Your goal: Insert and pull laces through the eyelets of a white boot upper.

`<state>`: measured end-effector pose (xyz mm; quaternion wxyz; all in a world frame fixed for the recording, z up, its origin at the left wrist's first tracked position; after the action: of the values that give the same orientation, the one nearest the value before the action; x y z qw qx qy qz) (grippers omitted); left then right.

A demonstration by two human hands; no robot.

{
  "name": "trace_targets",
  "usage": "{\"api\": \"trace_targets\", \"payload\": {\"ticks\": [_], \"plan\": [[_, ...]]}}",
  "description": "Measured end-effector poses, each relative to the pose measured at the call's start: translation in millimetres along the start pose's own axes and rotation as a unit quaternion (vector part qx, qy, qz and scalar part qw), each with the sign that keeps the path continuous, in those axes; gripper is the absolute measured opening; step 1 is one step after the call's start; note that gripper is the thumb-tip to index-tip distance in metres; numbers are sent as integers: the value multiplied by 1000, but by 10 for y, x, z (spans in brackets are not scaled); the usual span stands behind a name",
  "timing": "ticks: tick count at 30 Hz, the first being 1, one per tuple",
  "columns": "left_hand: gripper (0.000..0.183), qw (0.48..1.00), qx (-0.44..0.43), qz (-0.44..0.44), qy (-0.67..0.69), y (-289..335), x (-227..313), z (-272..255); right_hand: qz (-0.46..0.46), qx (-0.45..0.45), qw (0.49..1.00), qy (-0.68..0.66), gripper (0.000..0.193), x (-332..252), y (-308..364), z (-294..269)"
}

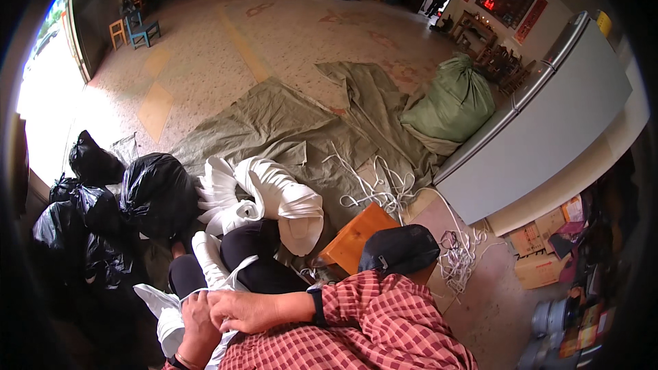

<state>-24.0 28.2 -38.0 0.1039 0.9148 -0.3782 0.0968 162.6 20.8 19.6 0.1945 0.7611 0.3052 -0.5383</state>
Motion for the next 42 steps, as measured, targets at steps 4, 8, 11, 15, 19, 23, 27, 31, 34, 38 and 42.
{"api": "trace_targets", "payload": {"ticks": [4,8,11,15,19,23,27,31,34,38,42], "plan": [[28,973,211,82,42,-159,160,-348,46,46,982,-178,11,59,-14,-328],[25,931,286,152,167,-162,397,-491,264,185,908,-268,9,479,-19,-414],[13,885,330,15,328,-121,350,-410,250,184,891,-332,11,571,28,-303],[7,650,246,-160,701,-137,175,-134,244,133,879,-388,16,529,41,-119],[6,635,241,-165,715,-111,113,-106,266,136,872,-389,24,479,-24,-55],[6,644,238,-161,709,-83,128,-120,285,137,883,-348,36,421,-25,-85],[6,633,231,-133,727,-68,127,-69,318,123,879,-332,40,375,-21,-89],[5,738,267,-88,613,-34,98,-2,342,137,890,-268,50,337,-31,-139],[7,745,274,-113,597,46,115,-14,155,161,973,67,71,237,-48,-301],[7,653,203,-123,720,339,250,-441,112,74,964,229,94,396,-21,-322],[11,769,207,-4,604,768,363,-1429,81,83,974,193,91,618,-75,-324]]}}
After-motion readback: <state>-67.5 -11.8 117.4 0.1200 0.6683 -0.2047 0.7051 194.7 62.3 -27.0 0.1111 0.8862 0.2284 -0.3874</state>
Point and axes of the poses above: each hand's wrist, its own y-axis away from the middle knuckle, its own z-axis out of the palm, x = y × z, the point moved 3 cm from there along -y, towards the middle knuckle, and after that the axes turned 8 degrees about z, right-handed, at the moved point
